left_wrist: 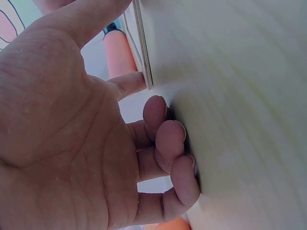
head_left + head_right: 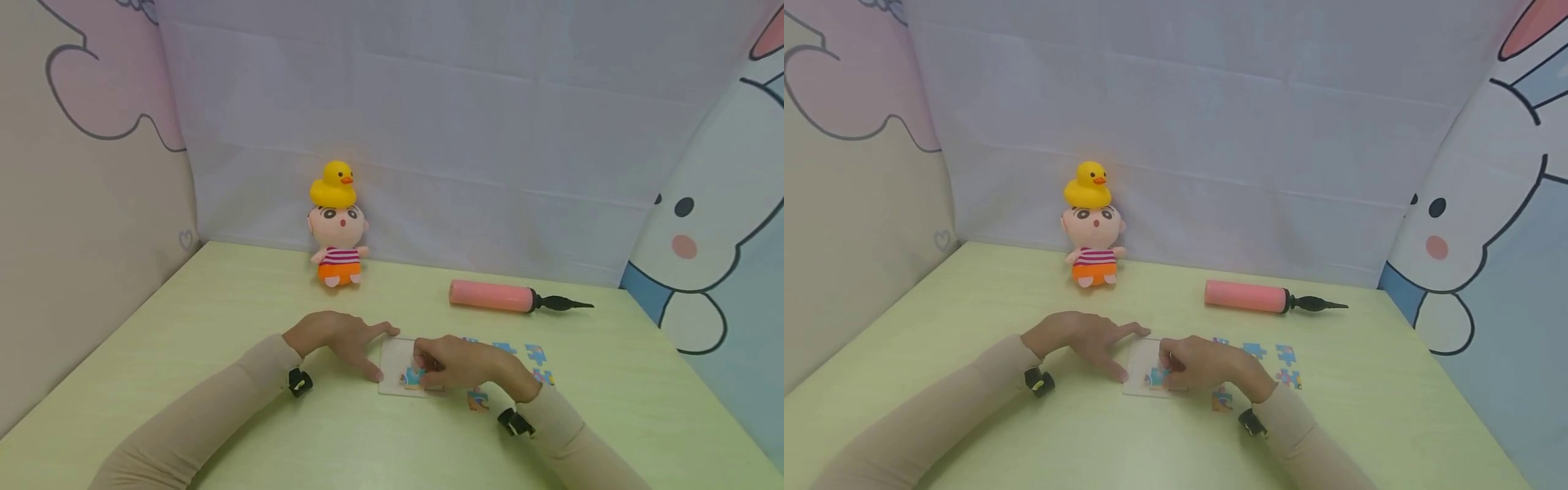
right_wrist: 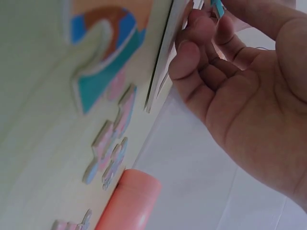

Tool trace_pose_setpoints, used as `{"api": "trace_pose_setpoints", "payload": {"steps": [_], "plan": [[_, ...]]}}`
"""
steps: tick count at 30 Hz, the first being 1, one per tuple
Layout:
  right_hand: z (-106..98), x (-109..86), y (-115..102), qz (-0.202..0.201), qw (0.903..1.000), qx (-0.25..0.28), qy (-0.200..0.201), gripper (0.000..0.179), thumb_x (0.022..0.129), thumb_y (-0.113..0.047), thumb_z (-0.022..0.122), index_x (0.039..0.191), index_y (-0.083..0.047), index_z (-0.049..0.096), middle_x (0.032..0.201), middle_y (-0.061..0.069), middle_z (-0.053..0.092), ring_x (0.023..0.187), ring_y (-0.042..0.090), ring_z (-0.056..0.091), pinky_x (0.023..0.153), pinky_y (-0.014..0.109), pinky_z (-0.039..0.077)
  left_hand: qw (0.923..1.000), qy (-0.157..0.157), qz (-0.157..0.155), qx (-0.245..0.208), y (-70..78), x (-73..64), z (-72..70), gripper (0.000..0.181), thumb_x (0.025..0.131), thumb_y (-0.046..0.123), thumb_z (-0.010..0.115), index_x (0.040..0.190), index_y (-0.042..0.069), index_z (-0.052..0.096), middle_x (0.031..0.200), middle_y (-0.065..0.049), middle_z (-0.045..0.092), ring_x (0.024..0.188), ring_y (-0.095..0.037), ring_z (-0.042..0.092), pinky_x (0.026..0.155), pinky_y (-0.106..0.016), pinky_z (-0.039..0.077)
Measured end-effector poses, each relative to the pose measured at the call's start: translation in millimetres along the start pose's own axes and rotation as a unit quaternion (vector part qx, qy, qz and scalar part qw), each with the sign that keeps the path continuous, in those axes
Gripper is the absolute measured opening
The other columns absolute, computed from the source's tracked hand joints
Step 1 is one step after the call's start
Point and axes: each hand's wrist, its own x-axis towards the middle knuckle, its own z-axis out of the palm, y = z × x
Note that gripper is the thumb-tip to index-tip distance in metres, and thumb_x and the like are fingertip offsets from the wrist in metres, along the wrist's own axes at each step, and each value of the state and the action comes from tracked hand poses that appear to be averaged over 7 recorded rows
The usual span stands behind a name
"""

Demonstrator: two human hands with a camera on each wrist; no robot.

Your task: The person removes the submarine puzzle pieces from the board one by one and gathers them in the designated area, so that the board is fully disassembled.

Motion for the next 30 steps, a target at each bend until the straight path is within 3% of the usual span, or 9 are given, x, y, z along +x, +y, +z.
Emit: {"api": "trace_pose_setpoints", "payload": {"steps": [10,18,24,30], "plan": [[-0.6,-1.5,-0.2,-0.007,0.9999,0.007,-0.004,0.013,0.099,-0.01,0.063,0.094,-0.009,0.051,0.072,-0.008,0.046,0.062,0.002,0.043,0.061,0.021,0.038,1.0,-0.001,-0.002,0.0,1.5,-0.9,-0.4,0.089,0.082,0.069,0.067,0.154,0.039,0.024,0.122,-0.006,0.064,0.103,-0.019,0.06,0.092,-0.045,0.046],[-1.1,-0.6,3.0,-0.002,0.9999,0.008,-0.009,0.015,0.097,-0.01,0.067,0.109,-0.009,0.057,0.078,-0.007,0.056,0.066,0.001,0.05,0.066,0.022,0.045,1.0,-0.002,-0.006,-0.002,0.9,-1.1,0.2,0.09,0.082,0.07,0.067,0.155,0.039,0.024,0.118,-0.004,0.064,0.097,-0.017,0.059,0.09,-0.044,0.046],[-3.3,-1.9,3.9,0.016,0.9995,-0.017,-0.021,0.006,0.097,-0.012,0.067,0.098,-0.012,0.062,0.075,-0.011,0.05,0.067,0.001,0.046,0.065,0.021,0.041,1.0,-0.003,-0.004,-0.006,1.1,-1.4,-0.3,0.089,0.083,0.068,0.067,0.154,0.039,0.024,0.122,-0.005,0.064,0.102,-0.019,0.06,0.091,-0.045,0.046],[-8.0,-5.8,3.9,0.009,0.9989,-0.031,-0.033,0.011,0.098,-0.013,0.066,0.089,-0.014,0.059,0.072,-0.011,0.044,0.065,0.001,0.042,0.062,0.02,0.036,0.9999,-0.006,-0.007,-0.006,1.9,-1.3,-0.7,0.089,0.083,0.069,0.067,0.155,0.039,0.024,0.125,-0.005,0.063,0.103,-0.019,0.06,0.092,-0.045,0.046]]}}
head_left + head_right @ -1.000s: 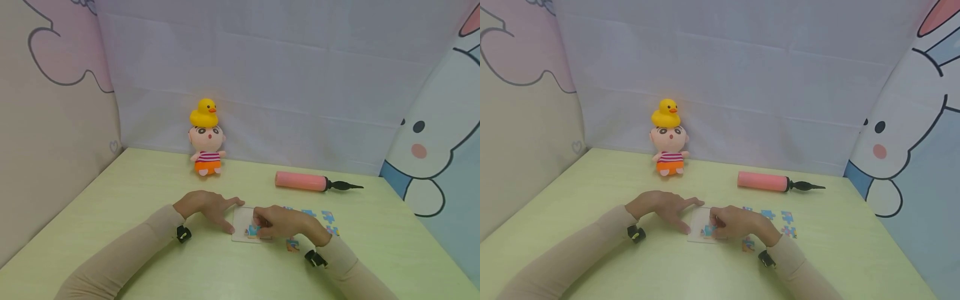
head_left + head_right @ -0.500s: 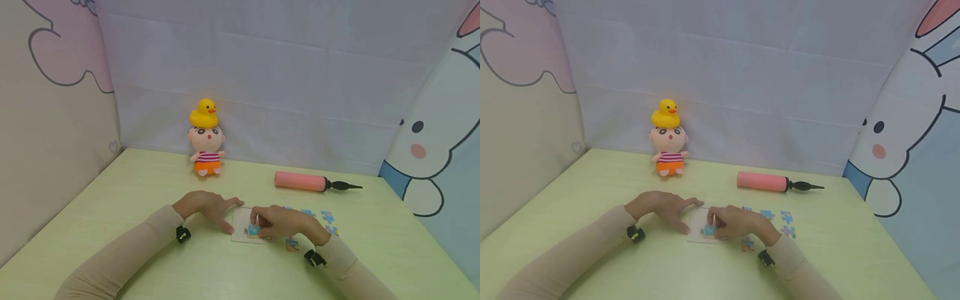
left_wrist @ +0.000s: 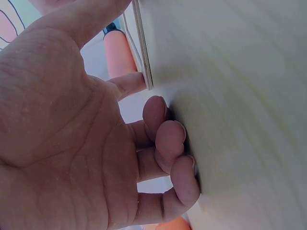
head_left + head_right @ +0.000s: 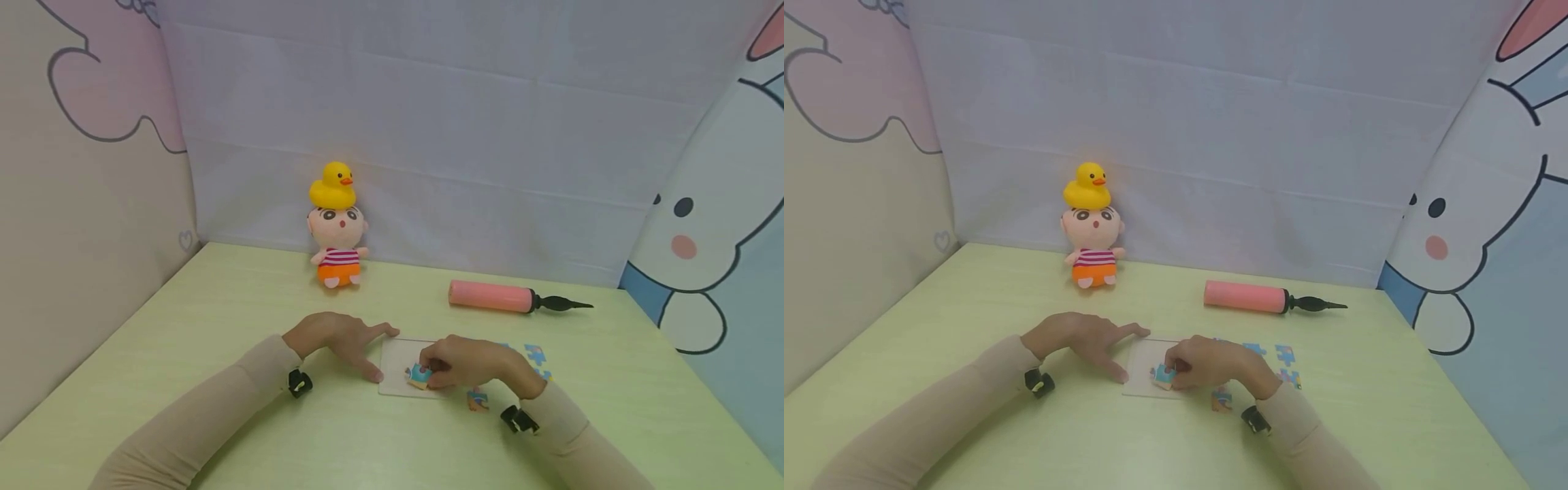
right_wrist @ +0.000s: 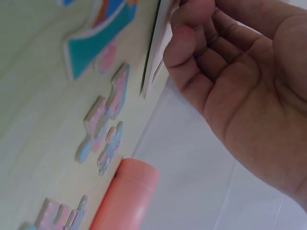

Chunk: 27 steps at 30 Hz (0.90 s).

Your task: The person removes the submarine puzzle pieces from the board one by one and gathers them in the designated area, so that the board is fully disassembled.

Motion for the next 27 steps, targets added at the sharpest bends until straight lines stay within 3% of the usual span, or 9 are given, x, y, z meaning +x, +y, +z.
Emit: {"api": "trace_pose_setpoints", "payload": {"steps": [11,18,21,27], "plan": [[-2.3,-12.1,5.3,-0.015,0.9994,0.023,0.023,0.009,0.099,-0.016,0.064,0.09,-0.018,0.063,0.074,-0.012,0.051,0.066,0.001,0.045,0.062,0.02,0.039,1.0,-0.001,0.002,-0.002,1.3,-0.6,-0.3,0.088,0.083,0.067,0.067,0.155,0.039,0.023,0.123,-0.005,0.063,0.103,-0.019,0.059,0.092,-0.043,0.046],[-6.5,-36.5,13.0,-0.009,0.9988,0.024,0.042,0.012,0.099,-0.017,0.064,0.088,-0.017,0.06,0.072,-0.012,0.048,0.064,0.001,0.043,0.061,0.021,0.038,1.0,-0.001,0.005,-0.006,2.1,-1.6,-1.5,0.088,0.084,0.065,0.067,0.155,0.038,0.024,0.125,-0.007,0.063,0.103,-0.021,0.06,0.092,-0.044,0.046],[-6.6,-45.9,17.9,0.007,0.9986,0.037,0.038,0.011,0.099,-0.016,0.063,0.088,-0.017,0.061,0.069,-0.013,0.048,0.062,0.0,0.043,0.06,0.021,0.037,1.0,-0.001,0.001,-0.005,0.9,-0.6,-1.2,0.088,0.084,0.066,0.067,0.155,0.038,0.024,0.128,-0.007,0.062,0.106,-0.022,0.06,0.093,-0.046,0.046],[-5.7,-63.6,25.4,0.002,0.9976,0.062,0.03,0.01,0.098,-0.014,0.063,0.089,-0.017,0.06,0.069,-0.014,0.049,0.06,-0.001,0.045,0.057,0.02,0.039,1.0,-0.003,0.0,-0.005,-0.4,-0.4,-1.5,0.089,0.084,0.066,0.067,0.156,0.038,0.023,0.13,-0.008,0.061,0.108,-0.023,0.06,0.095,-0.048,0.045]]}}
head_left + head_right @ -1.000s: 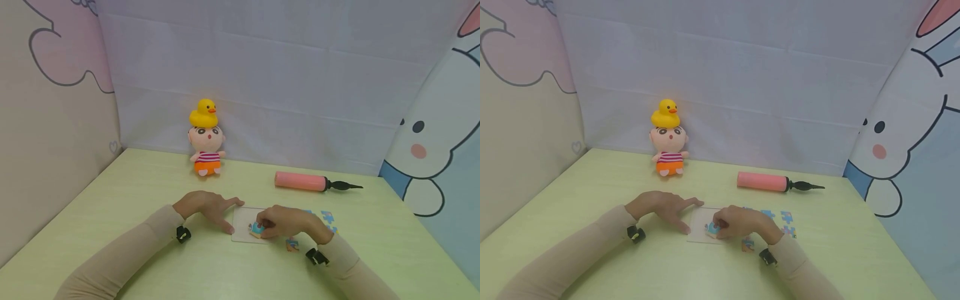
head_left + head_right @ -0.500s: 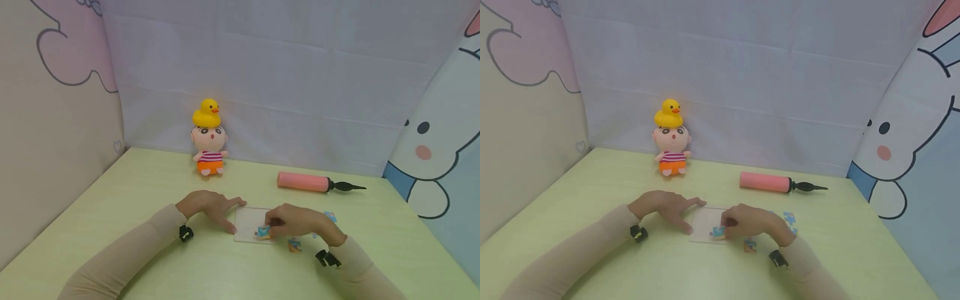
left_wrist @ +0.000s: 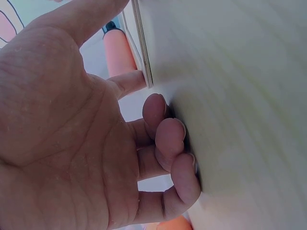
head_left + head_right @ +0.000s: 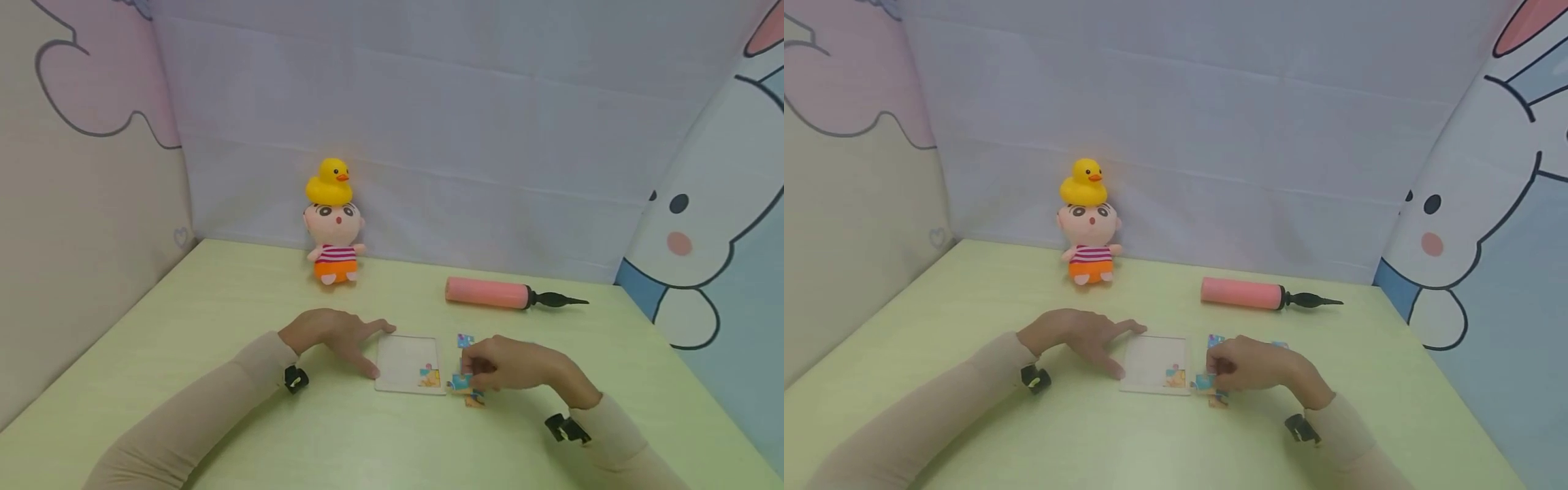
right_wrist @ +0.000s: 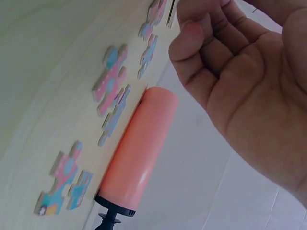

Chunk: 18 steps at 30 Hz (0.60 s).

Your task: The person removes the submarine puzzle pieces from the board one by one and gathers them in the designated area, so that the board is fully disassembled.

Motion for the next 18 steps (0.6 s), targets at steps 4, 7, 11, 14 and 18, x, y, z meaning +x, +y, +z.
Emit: {"api": "trace_pose_setpoints", "payload": {"steps": [4,7,11,14,18], "plan": [[-1.5,-10.2,3.9,0.004,0.9997,0.025,-0.005,0.009,0.097,-0.01,0.063,0.092,-0.015,0.059,0.069,-0.01,0.055,0.059,0.001,0.049,0.056,0.021,0.042,1.0,-0.002,0.001,-0.004,0.0,-1.2,-0.8,0.089,0.084,0.066,0.067,0.156,0.038,0.023,0.127,-0.007,0.062,0.106,-0.022,0.059,0.095,-0.047,0.045],[-1.6,-18.4,7.5,0.014,0.9993,0.035,-0.007,0.008,0.096,-0.009,0.063,0.097,-0.015,0.059,0.07,-0.006,0.061,0.058,0.003,0.052,0.057,0.022,0.046,1.0,-0.004,-0.001,-0.008,1.0,-1.2,-2.1,0.088,0.084,0.065,0.068,0.156,0.039,0.023,0.128,-0.007,0.061,0.108,-0.022,0.059,0.095,-0.047,0.045],[-2.2,-30.7,13.1,0.03,0.9982,0.051,-0.011,0.008,0.096,-0.009,0.063,0.1,-0.014,0.058,0.072,-0.003,0.065,0.056,0.007,0.054,0.056,0.024,0.047,0.9999,-0.007,0.001,-0.009,1.8,0.2,-2.4,0.088,0.084,0.064,0.068,0.156,0.039,0.023,0.129,-0.007,0.061,0.109,-0.022,0.059,0.096,-0.047,0.045],[-5.1,-38.2,16.2,0.043,0.9971,0.061,-0.015,0.008,0.096,-0.01,0.064,0.1,-0.014,0.058,0.071,-0.001,0.066,0.055,0.01,0.054,0.055,0.024,0.046,0.9999,-0.007,0.005,-0.008,1.7,1.5,-1.7,0.089,0.084,0.064,0.068,0.156,0.038,0.023,0.126,-0.006,0.062,0.107,-0.022,0.059,0.095,-0.047,0.045],[-11.7,-44.1,19.0,0.062,0.9955,0.066,-0.026,0.008,0.096,-0.01,0.065,0.099,-0.014,0.059,0.071,0.0,0.066,0.053,0.014,0.052,0.056,0.024,0.045,1.0,-0.005,0.001,-0.006,0.0,2.2,-0.9,0.089,0.084,0.065,0.068,0.156,0.039,0.023,0.122,-0.005,0.063,0.103,-0.021,0.059,0.093,-0.046,0.046]]}}
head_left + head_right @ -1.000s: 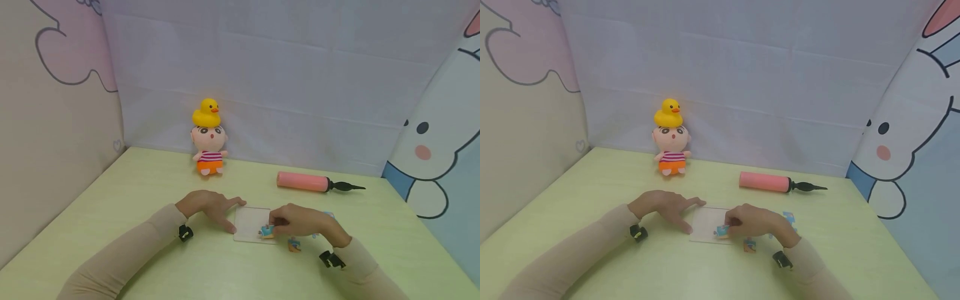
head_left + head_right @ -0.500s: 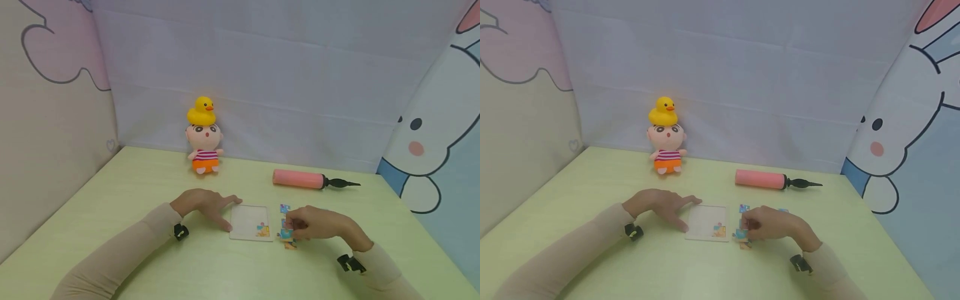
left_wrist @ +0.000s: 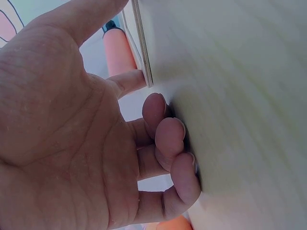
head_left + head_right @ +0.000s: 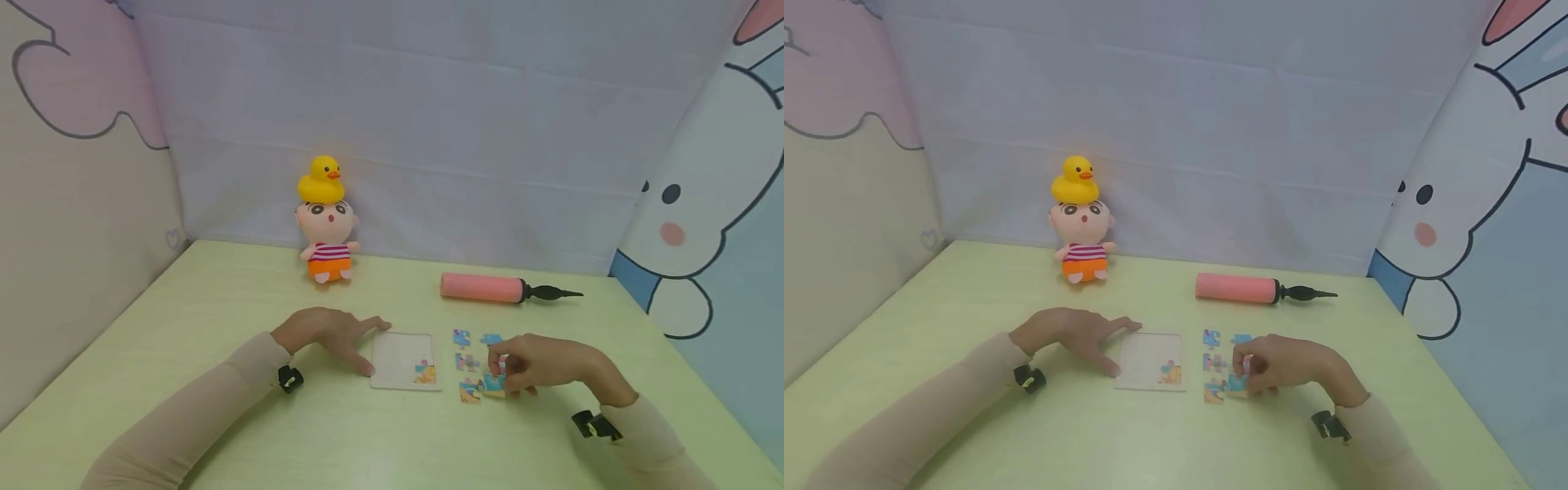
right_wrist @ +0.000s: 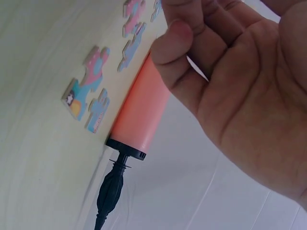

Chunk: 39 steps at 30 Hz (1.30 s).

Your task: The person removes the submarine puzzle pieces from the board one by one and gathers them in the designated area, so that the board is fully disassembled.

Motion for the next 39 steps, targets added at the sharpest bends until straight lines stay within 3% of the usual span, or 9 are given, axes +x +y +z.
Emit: {"api": "trace_pose_setpoints", "payload": {"steps": [7,13,17,26,39], "plan": [[-5.8,-3.0,3.6,0.022,0.9996,0.011,-0.01,0.004,0.097,-0.008,0.063,0.099,-0.008,0.059,0.078,0.002,0.071,0.054,0.012,0.052,0.056,0.026,0.046,1.0,0.002,0.007,-0.002,-0.4,-1.5,-0.1,0.089,0.084,0.065,0.068,0.156,0.038,0.022,0.119,-0.005,0.063,0.102,-0.021,0.058,0.092,-0.046,0.046],[-2.0,-0.8,7.0,0.014,0.9994,0.024,-0.02,0.006,0.1,-0.01,0.059,0.095,-0.008,0.058,0.075,0.003,0.068,0.055,0.011,0.053,0.054,0.029,0.048,1.0,0.005,0.005,-0.002,0.3,-3.9,-0.6,0.088,0.084,0.062,0.069,0.155,0.038,0.024,0.114,-0.004,0.063,0.099,-0.02,0.058,0.091,-0.044,0.046],[-1.5,-1.9,5.7,0.035,0.9987,0.029,-0.021,0.009,0.102,-0.012,0.057,0.094,-0.008,0.058,0.075,0.004,0.066,0.057,0.012,0.054,0.055,0.03,0.048,1.0,0.003,0.006,-0.003,0.0,-3.3,-0.2,0.089,0.084,0.063,0.069,0.156,0.038,0.023,0.118,-0.005,0.063,0.101,-0.021,0.058,0.092,-0.045,0.046],[-2.5,-3.5,0.6,0.042,0.9986,-0.015,-0.029,0.01,0.102,-0.016,0.058,0.092,-0.013,0.057,0.069,-0.008,0.048,0.062,0.006,0.046,0.059,0.022,0.037,1.0,0.006,0.004,0.002,1.0,-3.3,-0.3,0.088,0.084,0.063,0.069,0.155,0.039,0.024,0.114,-0.005,0.063,0.098,-0.02,0.058,0.089,-0.044,0.046],[-4.6,-6.6,-0.4,0.036,0.9982,-0.048,-0.003,0.008,0.099,-0.022,0.064,0.093,-0.018,0.061,0.073,-0.01,0.052,0.066,0.004,0.048,0.061,0.023,0.039,0.9999,0.007,0.008,0.0,-0.8,-2.1,0.4,0.088,0.084,0.063,0.069,0.155,0.038,0.024,0.113,-0.004,0.063,0.096,-0.02,0.058,0.089,-0.044,0.047]]}}
